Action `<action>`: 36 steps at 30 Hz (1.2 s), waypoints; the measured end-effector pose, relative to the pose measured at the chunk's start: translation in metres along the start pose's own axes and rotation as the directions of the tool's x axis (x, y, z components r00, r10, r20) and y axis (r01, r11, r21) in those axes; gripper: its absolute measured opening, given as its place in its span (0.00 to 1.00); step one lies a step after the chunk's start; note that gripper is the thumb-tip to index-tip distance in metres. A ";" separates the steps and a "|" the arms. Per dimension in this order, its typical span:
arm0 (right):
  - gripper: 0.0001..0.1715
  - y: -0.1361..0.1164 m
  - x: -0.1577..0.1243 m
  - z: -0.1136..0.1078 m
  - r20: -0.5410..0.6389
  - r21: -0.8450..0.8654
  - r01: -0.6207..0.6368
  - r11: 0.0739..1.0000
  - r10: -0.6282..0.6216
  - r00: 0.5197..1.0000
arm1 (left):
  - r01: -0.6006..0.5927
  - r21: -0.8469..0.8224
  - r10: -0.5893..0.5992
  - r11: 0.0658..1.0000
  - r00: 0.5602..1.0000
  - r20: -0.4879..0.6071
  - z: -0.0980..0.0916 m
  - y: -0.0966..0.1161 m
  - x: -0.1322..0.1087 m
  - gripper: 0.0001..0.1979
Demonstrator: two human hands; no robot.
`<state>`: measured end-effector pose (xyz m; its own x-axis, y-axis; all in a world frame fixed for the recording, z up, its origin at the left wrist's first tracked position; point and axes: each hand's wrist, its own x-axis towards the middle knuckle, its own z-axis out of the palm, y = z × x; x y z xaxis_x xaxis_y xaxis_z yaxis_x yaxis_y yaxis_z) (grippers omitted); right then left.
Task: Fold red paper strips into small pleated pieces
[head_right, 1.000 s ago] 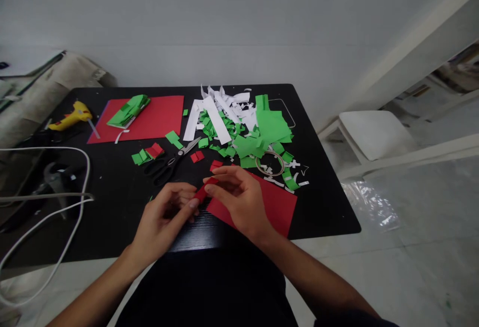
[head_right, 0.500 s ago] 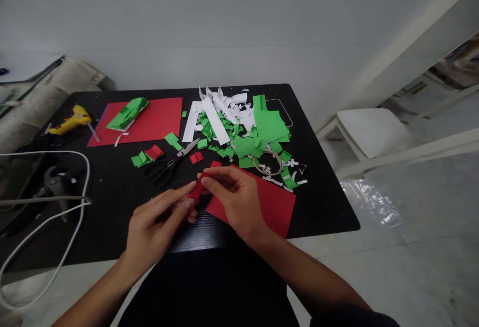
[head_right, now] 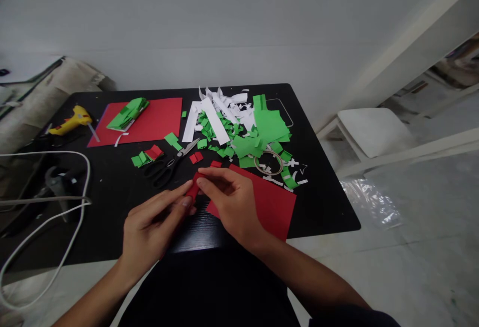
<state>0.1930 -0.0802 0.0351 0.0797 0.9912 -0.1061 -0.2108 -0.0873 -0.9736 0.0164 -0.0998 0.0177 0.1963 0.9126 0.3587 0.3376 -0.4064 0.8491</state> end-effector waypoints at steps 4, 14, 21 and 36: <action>0.10 0.000 0.001 0.002 -0.004 0.024 -0.001 1.000 0.001 1.000 | -0.025 0.022 0.025 0.999 1.000 -0.008 0.000 0.002 0.001 0.21; 0.08 -0.001 0.001 0.003 -0.015 0.014 -0.021 1.000 0.021 1.000 | -0.038 0.021 0.038 0.999 0.999 -0.013 0.000 0.002 -0.001 0.24; 0.09 0.001 0.001 0.001 -0.014 0.022 -0.051 0.998 0.051 0.999 | 0.008 -0.046 -0.010 0.999 0.999 -0.036 0.005 0.003 -0.003 0.21; 0.07 -0.003 -0.003 0.004 0.007 0.003 -0.012 1.000 0.011 1.000 | 0.069 -0.004 -0.068 0.998 0.987 -0.146 0.008 0.006 0.005 0.11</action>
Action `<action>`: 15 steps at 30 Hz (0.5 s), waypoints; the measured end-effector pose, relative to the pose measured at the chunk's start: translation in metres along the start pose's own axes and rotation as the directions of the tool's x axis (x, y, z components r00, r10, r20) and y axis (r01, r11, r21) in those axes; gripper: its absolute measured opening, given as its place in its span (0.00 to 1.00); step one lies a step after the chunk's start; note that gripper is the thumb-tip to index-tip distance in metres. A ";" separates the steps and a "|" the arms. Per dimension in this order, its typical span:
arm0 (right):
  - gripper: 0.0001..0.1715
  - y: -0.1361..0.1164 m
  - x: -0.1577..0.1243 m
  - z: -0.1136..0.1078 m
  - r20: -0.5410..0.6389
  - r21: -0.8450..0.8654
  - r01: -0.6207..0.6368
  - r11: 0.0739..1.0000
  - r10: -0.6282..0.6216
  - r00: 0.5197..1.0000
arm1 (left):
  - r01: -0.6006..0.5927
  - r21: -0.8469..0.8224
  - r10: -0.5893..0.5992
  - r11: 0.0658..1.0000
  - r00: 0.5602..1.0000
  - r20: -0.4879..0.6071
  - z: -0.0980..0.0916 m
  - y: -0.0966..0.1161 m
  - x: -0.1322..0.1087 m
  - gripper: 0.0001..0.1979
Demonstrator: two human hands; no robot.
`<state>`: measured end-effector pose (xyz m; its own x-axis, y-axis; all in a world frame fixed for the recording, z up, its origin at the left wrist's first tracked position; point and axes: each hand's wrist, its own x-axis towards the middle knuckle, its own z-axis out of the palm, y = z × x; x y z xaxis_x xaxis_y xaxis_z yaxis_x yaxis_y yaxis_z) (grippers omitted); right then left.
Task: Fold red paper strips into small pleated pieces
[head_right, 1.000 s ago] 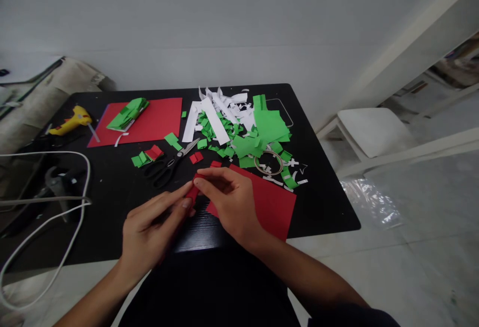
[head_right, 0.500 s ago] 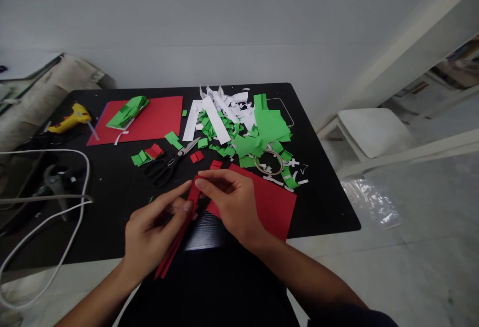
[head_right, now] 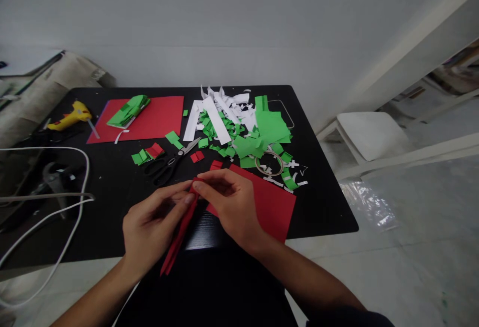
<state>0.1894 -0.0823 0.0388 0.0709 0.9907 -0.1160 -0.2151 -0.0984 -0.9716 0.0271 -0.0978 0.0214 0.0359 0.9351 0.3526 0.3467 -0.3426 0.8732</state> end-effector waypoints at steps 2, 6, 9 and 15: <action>0.06 0.000 0.000 0.000 0.002 0.008 0.006 1.000 -0.006 1.000 | -0.008 0.002 0.008 1.000 1.000 -0.008 -0.001 -0.001 -0.002 0.12; 0.05 0.000 0.000 0.000 0.008 0.010 0.012 1.000 -0.012 1.000 | -0.023 -0.005 0.023 1.000 1.000 -0.015 -0.002 -0.004 -0.005 0.15; 0.05 0.000 0.000 0.000 0.004 0.001 0.009 1.000 -0.009 1.000 | -0.031 -0.003 0.031 1.000 0.999 -0.020 -0.002 -0.006 -0.006 0.17; 0.04 -0.002 -0.001 0.001 -0.004 -0.003 0.003 1.000 -0.003 1.000 | -0.062 0.008 0.062 0.998 0.998 -0.022 -0.002 -0.006 -0.006 0.20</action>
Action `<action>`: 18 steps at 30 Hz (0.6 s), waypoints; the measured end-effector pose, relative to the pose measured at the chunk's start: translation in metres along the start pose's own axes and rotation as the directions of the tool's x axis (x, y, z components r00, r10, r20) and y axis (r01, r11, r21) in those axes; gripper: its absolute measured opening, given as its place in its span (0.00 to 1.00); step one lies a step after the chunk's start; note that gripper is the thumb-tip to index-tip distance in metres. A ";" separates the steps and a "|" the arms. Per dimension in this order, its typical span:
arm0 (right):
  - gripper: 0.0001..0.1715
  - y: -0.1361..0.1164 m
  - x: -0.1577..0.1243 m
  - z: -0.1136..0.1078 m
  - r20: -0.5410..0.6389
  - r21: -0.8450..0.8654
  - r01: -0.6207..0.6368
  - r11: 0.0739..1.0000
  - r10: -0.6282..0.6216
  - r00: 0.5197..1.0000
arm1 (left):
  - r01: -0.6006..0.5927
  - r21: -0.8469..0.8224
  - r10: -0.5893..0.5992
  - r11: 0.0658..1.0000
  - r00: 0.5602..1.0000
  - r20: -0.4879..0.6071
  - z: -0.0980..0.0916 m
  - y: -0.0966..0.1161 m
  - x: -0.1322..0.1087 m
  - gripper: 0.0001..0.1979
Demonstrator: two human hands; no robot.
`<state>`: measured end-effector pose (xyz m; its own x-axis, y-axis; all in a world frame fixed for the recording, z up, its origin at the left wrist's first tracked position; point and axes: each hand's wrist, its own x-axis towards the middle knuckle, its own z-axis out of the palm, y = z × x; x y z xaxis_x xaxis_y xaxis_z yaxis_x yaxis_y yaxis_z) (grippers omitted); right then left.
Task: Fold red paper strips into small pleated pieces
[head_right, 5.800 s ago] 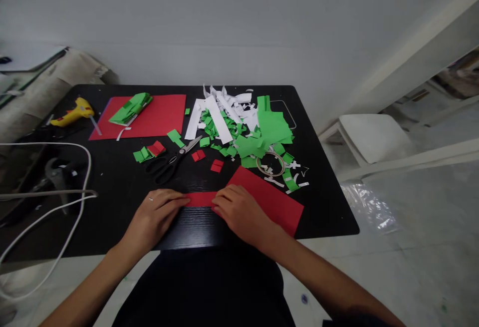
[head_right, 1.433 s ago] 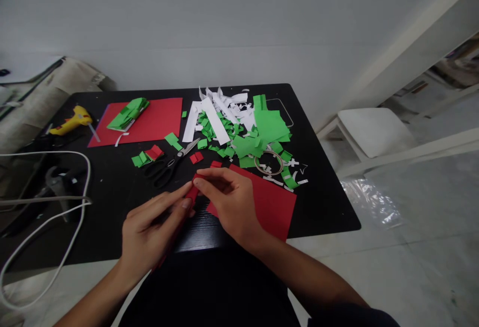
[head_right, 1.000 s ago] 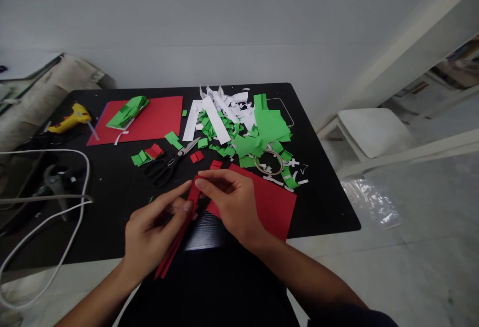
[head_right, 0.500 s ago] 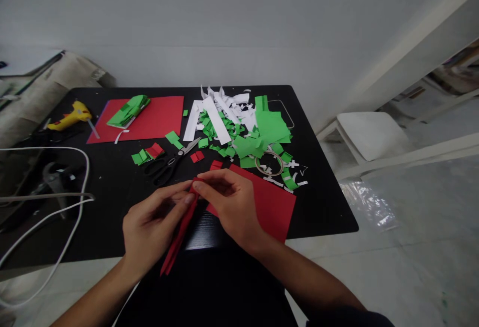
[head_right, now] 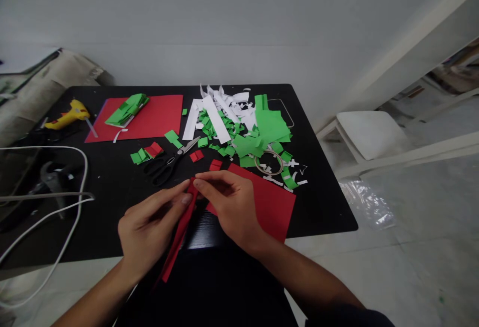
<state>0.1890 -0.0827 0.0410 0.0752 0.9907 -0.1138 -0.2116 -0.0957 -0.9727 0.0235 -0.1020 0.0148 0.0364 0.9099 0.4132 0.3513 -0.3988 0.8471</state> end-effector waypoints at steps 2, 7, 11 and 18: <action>0.04 -0.001 -0.001 0.000 -0.002 0.002 0.003 1.000 -0.003 1.000 | -0.019 0.005 0.018 1.000 1.000 0.007 0.000 0.002 0.001 0.20; 0.03 -0.001 -0.001 0.001 -0.008 0.009 0.006 1.000 -0.006 1.000 | -0.034 -0.030 0.035 0.999 0.999 0.009 0.002 0.005 0.004 0.18; 0.03 0.000 -0.001 0.000 -0.011 0.004 0.017 1.000 -0.017 1.000 | -0.015 -0.034 0.015 0.999 1.000 0.019 0.002 0.003 0.003 0.17; 0.05 0.005 0.002 -0.003 -0.021 -0.046 0.015 0.999 -0.016 1.000 | 0.021 -0.061 -0.018 0.998 0.999 0.046 0.003 0.000 0.005 0.15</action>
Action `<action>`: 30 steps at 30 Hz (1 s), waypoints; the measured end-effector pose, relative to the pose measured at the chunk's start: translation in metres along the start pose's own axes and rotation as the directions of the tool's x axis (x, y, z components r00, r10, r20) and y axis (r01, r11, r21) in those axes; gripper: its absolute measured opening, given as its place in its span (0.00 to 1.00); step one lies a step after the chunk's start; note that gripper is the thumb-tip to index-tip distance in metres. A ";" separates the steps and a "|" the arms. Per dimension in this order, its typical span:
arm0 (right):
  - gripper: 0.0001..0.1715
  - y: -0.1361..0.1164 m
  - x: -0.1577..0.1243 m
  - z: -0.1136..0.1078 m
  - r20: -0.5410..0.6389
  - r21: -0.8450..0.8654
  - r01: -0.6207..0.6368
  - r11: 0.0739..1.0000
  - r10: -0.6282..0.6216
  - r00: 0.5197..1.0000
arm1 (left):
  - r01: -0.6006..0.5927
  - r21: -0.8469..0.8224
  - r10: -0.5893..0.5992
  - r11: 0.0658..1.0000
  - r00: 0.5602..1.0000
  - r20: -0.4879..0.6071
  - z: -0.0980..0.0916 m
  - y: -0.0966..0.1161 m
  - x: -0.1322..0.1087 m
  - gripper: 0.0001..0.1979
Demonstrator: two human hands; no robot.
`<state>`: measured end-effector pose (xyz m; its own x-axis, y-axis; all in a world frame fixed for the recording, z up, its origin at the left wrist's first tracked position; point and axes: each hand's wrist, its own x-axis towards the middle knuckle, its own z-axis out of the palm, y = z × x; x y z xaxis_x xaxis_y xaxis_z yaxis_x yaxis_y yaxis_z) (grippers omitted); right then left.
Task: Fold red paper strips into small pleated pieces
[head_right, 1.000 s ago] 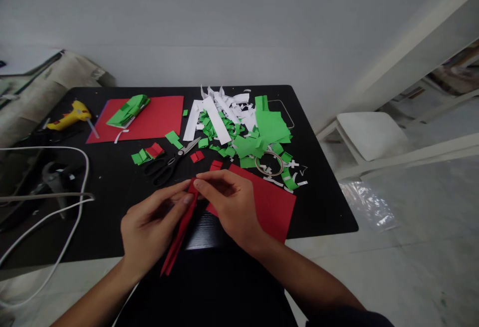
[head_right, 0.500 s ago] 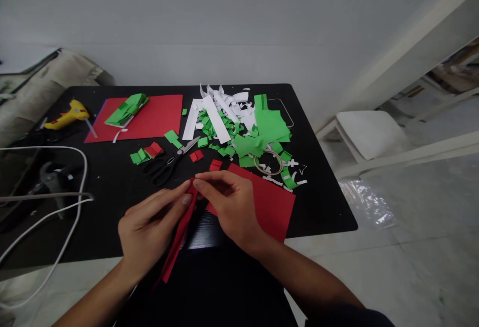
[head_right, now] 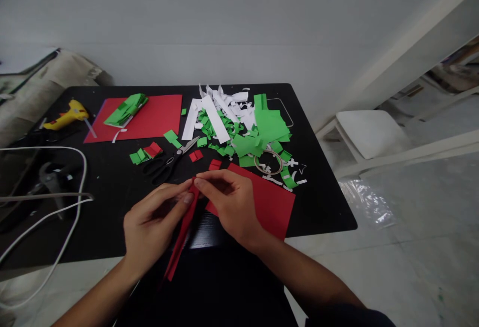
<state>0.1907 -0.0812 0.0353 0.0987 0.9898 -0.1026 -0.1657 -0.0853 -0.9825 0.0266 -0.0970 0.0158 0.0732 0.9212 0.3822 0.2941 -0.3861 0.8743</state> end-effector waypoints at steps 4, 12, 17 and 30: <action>0.06 0.002 0.001 -0.001 0.006 0.016 -0.034 0.999 0.034 0.999 | 0.045 -0.029 -0.045 0.999 0.999 0.005 0.001 0.000 0.001 0.15; 0.06 0.004 0.002 0.000 0.000 0.003 -0.022 1.000 0.022 1.000 | 0.115 -0.071 -0.117 0.991 0.993 -0.022 0.003 0.001 0.000 0.12; 0.06 0.004 0.002 0.000 -0.001 0.016 -0.021 1.000 0.021 1.000 | 0.204 -0.137 -0.213 0.969 0.975 -0.054 0.004 0.001 0.001 0.08; 0.05 0.002 0.003 0.001 0.000 0.024 0.002 1.000 -0.002 1.000 | 0.112 -0.061 -0.113 0.992 0.994 -0.015 0.001 -0.004 -0.002 0.10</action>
<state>0.1899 -0.0782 0.0331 0.0991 0.9900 -0.1007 -0.1886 -0.0807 -0.9787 0.0268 -0.0978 0.0113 0.0252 0.9580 0.2857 0.2420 -0.2831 0.9281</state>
